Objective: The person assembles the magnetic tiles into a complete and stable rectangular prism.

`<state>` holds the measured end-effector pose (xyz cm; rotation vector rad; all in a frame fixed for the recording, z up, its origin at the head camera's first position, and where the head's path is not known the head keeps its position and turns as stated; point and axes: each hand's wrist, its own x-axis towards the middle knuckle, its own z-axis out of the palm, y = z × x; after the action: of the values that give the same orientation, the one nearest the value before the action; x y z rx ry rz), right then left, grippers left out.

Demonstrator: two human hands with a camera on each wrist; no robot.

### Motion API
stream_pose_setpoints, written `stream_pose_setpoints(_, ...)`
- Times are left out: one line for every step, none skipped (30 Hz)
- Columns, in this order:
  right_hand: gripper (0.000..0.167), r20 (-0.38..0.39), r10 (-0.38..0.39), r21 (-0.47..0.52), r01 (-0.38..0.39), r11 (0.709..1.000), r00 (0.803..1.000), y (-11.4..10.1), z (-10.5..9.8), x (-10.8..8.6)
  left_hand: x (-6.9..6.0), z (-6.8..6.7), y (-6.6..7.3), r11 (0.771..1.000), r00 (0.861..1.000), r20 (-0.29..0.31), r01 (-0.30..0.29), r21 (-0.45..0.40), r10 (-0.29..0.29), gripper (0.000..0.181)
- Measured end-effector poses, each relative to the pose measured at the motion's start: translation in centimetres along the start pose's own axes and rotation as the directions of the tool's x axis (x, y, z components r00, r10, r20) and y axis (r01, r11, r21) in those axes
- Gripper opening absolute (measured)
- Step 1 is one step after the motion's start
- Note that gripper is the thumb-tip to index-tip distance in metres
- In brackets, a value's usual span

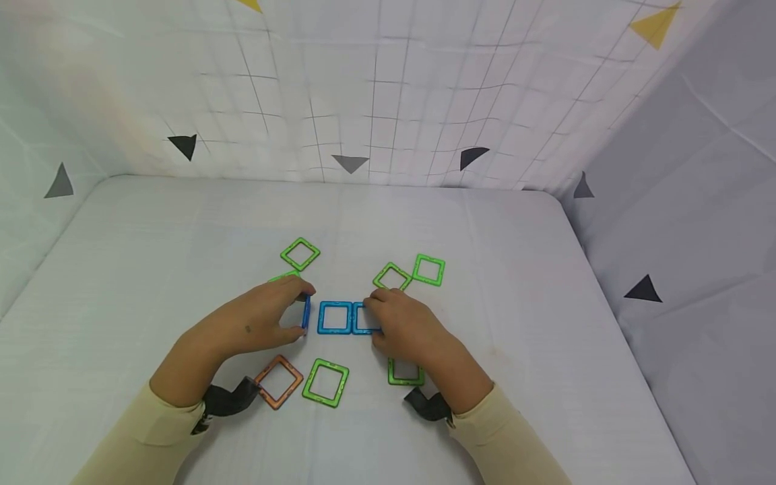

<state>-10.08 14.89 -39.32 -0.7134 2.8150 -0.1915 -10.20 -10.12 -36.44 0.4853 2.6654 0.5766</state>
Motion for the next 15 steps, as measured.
stream_pose_setpoints(0.059, 0.001, 0.0, 0.002, 0.0, 1.0, 1.0, -0.02, -0.02, 0.0, 0.03, 0.03, 0.04, 1.0, 1.0, 0.001, 0.005, -0.005, -0.005, 0.063)
stream_pose_setpoints(0.059, 0.001, 0.0, 0.003, 0.0, 1.0, 1.0, -0.02, -0.03, -0.02, 0.07, 0.08, 0.06, 1.0, 1.0, 0.002, 0.008, -0.009, -0.008, 0.064)
stream_pose_setpoints(0.059, 0.001, 0.0, 0.003, 0.0, 1.0, 1.0, -0.03, -0.04, -0.02, 0.07, 0.12, 0.09, 1.0, 1.0, 0.003, 0.012, -0.013, -0.012, 0.064)
stream_pose_setpoints(0.059, 0.001, 0.0, 0.003, 0.0, 1.0, 1.0, -0.04, -0.05, -0.02, 0.09, 0.14, 0.12, 1.0, 1.0, 0.005, 0.017, -0.017, -0.016, 0.064)
stream_pose_setpoints(0.059, 0.002, 0.001, 0.002, -0.001, 1.0, 1.0, -0.05, -0.07, -0.01, 0.11, 0.16, 0.14, 1.0, 1.0, 0.005, 0.019, -0.018, -0.019, 0.065)
stream_pose_setpoints(0.059, 0.003, 0.003, 0.002, -0.003, 1.0, 1.0, -0.05, -0.07, 0.01, 0.14, 0.18, 0.16, 1.0, 1.0, 0.007, 0.021, -0.018, -0.021, 0.065)
stream_pose_setpoints(0.059, 0.004, 0.004, 0.001, -0.004, 1.0, 1.0, -0.05, -0.07, 0.02, 0.15, 0.19, 0.15, 1.0, 1.0, 0.006, 0.019, -0.016, -0.019, 0.065)
stream_pose_setpoints(0.06, 0.006, 0.005, 0.0, -0.005, 1.0, 1.0, -0.05, -0.08, 0.03, 0.15, 0.2, 0.14, 1.0, 1.0, 0.004, 0.013, -0.015, -0.013, 0.065)
stream_pose_setpoints(0.06, 0.007, 0.006, -0.001, -0.006, 1.0, 1.0, -0.07, -0.1, 0.03, 0.13, 0.2, 0.14, 1.0, 1.0, 0.002, 0.009, -0.012, -0.009, 0.065)
stream_pose_setpoints(0.06, 0.009, 0.008, -0.002, -0.008, 1.0, 1.0, -0.07, -0.11, 0.05, 0.14, 0.22, 0.13, 1.0, 1.0, 0.001, 0.004, -0.01, -0.004, 0.065)
stream_pose_setpoints(0.06, 0.01, 0.008, -0.003, -0.008, 1.0, 1.0, -0.07, -0.1, 0.06, 0.14, 0.23, 0.12, 1.0, 1.0, -0.002, 0.002, -0.005, -0.002, 0.065)
stream_pose_setpoints(0.06, 0.01, 0.009, -0.003, -0.008, 1.0, 1.0, -0.06, -0.09, 0.05, 0.14, 0.24, 0.11, 1.0, 1.0, -0.004, -0.003, -0.001, 0.003, 0.065)
stream_pose_setpoints(0.06, 0.011, 0.009, -0.003, -0.009, 1.0, 1.0, -0.05, -0.07, 0.05, 0.14, 0.26, 0.1, 1.0, 1.0, -0.006, -0.007, 0.003, 0.007, 0.065)
stream_pose_setpoints(0.06, 0.011, 0.009, -0.003, -0.009, 1.0, 1.0, -0.05, -0.06, 0.05, 0.14, 0.27, 0.09, 1.0, 1.0, -0.009, -0.013, 0.006, 0.013, 0.065)
stream_pose_setpoints(0.06, 0.011, 0.009, -0.003, -0.009, 1.0, 1.0, -0.04, -0.04, 0.06, 0.15, 0.29, 0.07, 1.0, 1.0, -0.009, -0.014, 0.01, 0.014, 0.066)
